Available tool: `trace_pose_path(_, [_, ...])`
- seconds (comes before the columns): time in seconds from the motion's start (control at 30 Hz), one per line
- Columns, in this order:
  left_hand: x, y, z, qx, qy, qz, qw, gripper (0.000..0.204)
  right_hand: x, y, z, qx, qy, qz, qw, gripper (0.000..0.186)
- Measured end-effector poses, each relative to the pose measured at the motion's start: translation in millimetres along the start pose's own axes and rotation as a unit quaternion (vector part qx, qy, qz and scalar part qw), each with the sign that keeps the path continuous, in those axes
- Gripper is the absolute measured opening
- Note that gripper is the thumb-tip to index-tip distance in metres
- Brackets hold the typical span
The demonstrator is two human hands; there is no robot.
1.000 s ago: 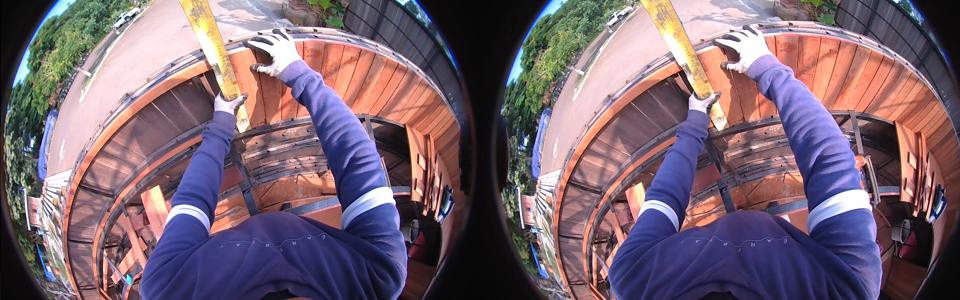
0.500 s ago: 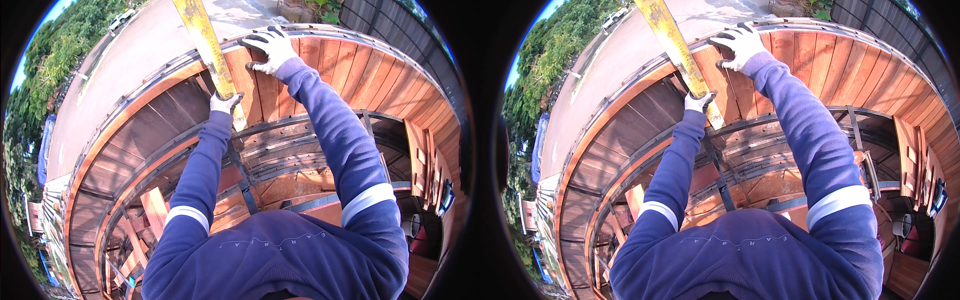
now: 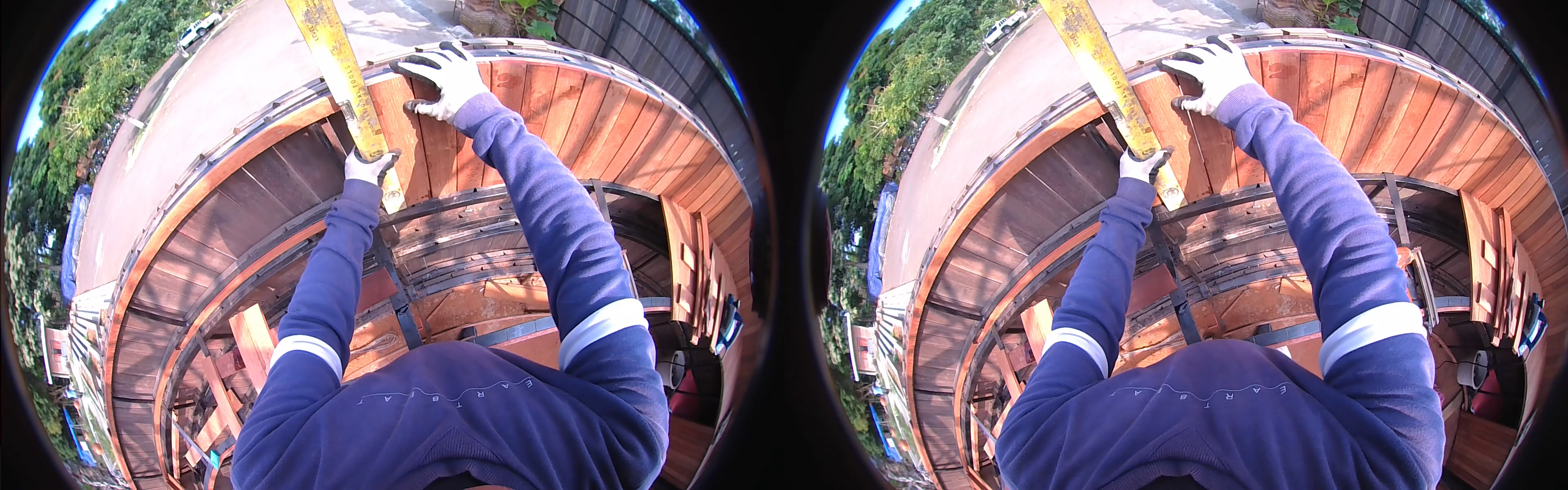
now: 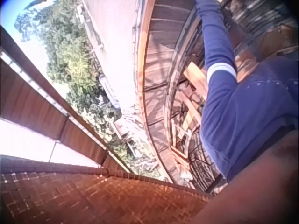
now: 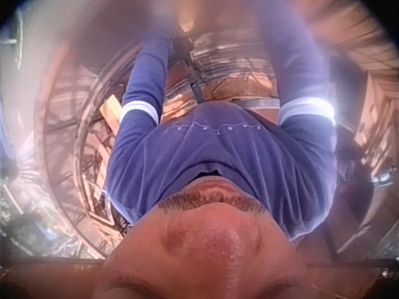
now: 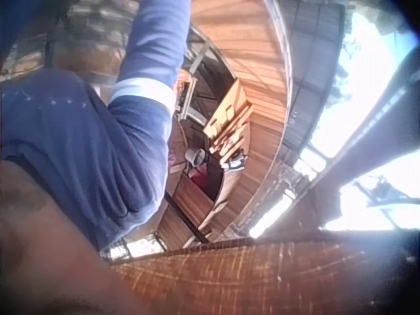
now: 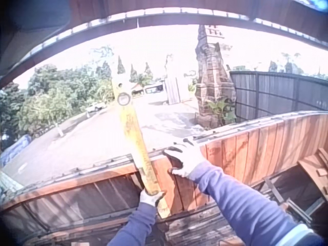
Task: The person installs wooden planks onto a curved wooden structure. They use a spirit level to check alignment, a nail gun to secure the planks, and a hammer to adjust them. The person also uses a pry bar to remove a plank and a tape measure to measure the gap.
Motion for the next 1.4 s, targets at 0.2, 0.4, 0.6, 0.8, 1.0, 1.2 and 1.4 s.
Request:
trace_pose_path(0.2, [-1,0,0,-0.009,0.005,0.003,1.000,0.038,1,0,0,-0.004,-0.003,0.003,1.000,0.070])
trace_pose_path(0.4, [0,-4,-2,-0.008,0.001,0.023,1.000,0.035,-2,2,1,-0.007,-0.002,0.017,1.000,0.072])
trace_pose_path(0.6, [4,-1,-2,-0.008,0.012,-0.014,1.000,0.039,-12,2,1,-0.009,0.032,0.031,0.999,0.070])
trace_pose_path(0.8, [2,-4,-1,0.007,0.009,0.049,0.999,0.040,-18,6,3,-0.005,0.025,0.042,0.999,0.068])
trace_pose_path(1.0, [-7,6,5,-0.005,0.000,0.079,0.997,0.046,-18,5,1,-0.007,0.017,0.049,0.999,0.067])
trace_pose_path(1.2, [-7,7,7,-0.004,0.021,0.061,0.998,0.042,-19,8,1,-0.011,0.024,0.001,1.000,0.071])
trace_pose_path(1.4, [-10,-1,6,0.013,-0.001,0.043,0.999,0.039,-19,18,8,-0.007,0.063,-0.028,0.998,0.069])
Point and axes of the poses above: each hand's wrist, its own z-axis towards the middle knuckle, its own x-axis out of the palm, y = z × x, the point moved 2 cm from there along z, towards the middle knuckle, and after that the axes turned 15 degrees about -z, right-handed, at the moved point
